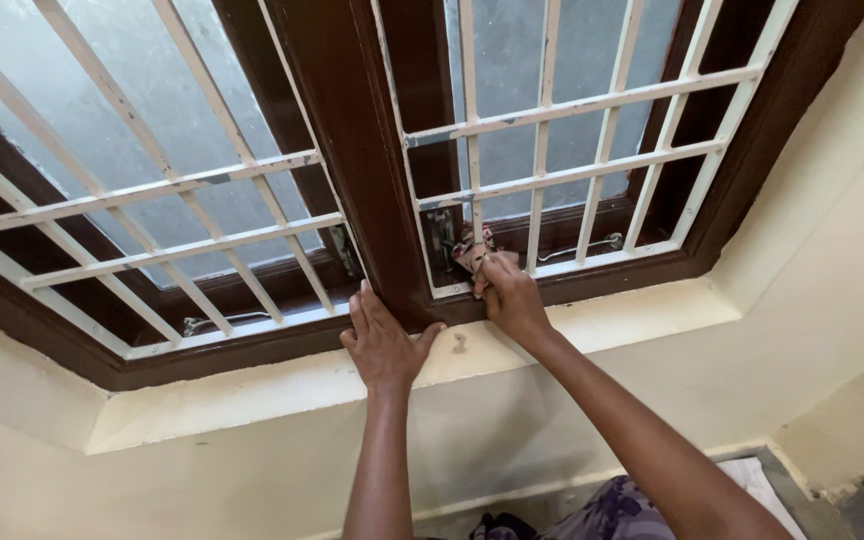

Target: The person wipes the white metal bars and wooden frame of a window using a patterned cloth. They systematically clean the bars and frame, moving the cloth back and forth to remove dust.

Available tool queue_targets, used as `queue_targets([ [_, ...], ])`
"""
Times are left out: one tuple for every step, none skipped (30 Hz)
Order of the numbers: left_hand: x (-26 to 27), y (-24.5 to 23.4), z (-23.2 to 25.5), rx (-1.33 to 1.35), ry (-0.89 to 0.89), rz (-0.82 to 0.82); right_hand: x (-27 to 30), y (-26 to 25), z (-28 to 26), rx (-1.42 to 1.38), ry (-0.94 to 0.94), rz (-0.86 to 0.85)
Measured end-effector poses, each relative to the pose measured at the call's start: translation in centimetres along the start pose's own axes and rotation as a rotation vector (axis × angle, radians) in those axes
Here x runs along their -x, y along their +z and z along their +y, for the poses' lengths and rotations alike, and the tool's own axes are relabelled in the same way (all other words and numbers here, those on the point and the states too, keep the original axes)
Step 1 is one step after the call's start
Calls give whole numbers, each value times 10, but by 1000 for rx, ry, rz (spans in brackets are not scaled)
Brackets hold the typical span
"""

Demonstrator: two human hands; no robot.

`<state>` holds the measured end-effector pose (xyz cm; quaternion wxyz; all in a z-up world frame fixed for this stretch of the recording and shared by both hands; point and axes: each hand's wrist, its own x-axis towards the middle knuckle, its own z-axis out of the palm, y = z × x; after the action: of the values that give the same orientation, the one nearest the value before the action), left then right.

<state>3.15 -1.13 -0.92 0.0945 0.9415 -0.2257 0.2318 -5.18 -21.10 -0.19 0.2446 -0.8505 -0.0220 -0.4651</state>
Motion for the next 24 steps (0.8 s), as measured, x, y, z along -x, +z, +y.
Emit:
queue_targets([
  [-2,0,1,-15,6,21,-2,-2,4,41,-25,-1],
  [1,1,1,-6,4,14,0,-5,6,-142,154,-29],
  [4,4,0,3,3,7,-2,-9,9,-326,332,-59],
  [5,5,-1,11,1,0,-6,-14,9,-511,509,-89],
  [6,7,-2,7,3,-10,-11,-23,7,-532,509,28],
  [4,8,-3,5,2,-18,-19,-33,4,-551,502,144],
  [2,9,-3,2,1,-25,-27,-44,-3,-576,411,352],
  [0,9,-3,-6,5,-21,-33,-57,-13,-600,313,553],
  [-3,9,-2,-14,9,-17,-42,-70,-22,-573,261,576],
  [0,10,-2,-24,15,-23,-50,-78,-33,-544,218,599],
  [2,10,-2,-25,11,-28,-64,-78,-42,-254,28,566],
  [2,10,-3,-25,8,-28,-78,-79,-48,36,-165,520],
  [1,9,-4,-24,5,-27,-89,-73,-56,210,-301,373],
  [1,8,-3,-29,1,-44,-98,-69,-59,387,-434,222],
  [1,7,-4,-33,-3,-61,-102,-71,-58,439,-515,202],
  [0,8,-3,-33,-6,-75,-106,-73,-54,494,-600,181],
  [0,9,-3,-31,3,-65,-108,-77,-48,548,-685,160],
  [-1,10,-4,-30,8,-55,-109,-84,-40,593,-670,144],
  [-1,12,-5,-28,14,-45,-110,-94,-31,638,-655,127],
  [0,14,-6,-8,19,-32,-108,-106,-22,682,-633,111],
  [1,17,-8,13,24,-20,-103,-124,-12,731,-646,122],
  [0,18,-10,34,31,-2,-100,-145,-3,782,-661,138],
  [2,19,-11,48,35,10,-94,-165,3,790,-581,113],
  [3,19,-11,67,39,25,-89,-185,8,800,-505,89],
])
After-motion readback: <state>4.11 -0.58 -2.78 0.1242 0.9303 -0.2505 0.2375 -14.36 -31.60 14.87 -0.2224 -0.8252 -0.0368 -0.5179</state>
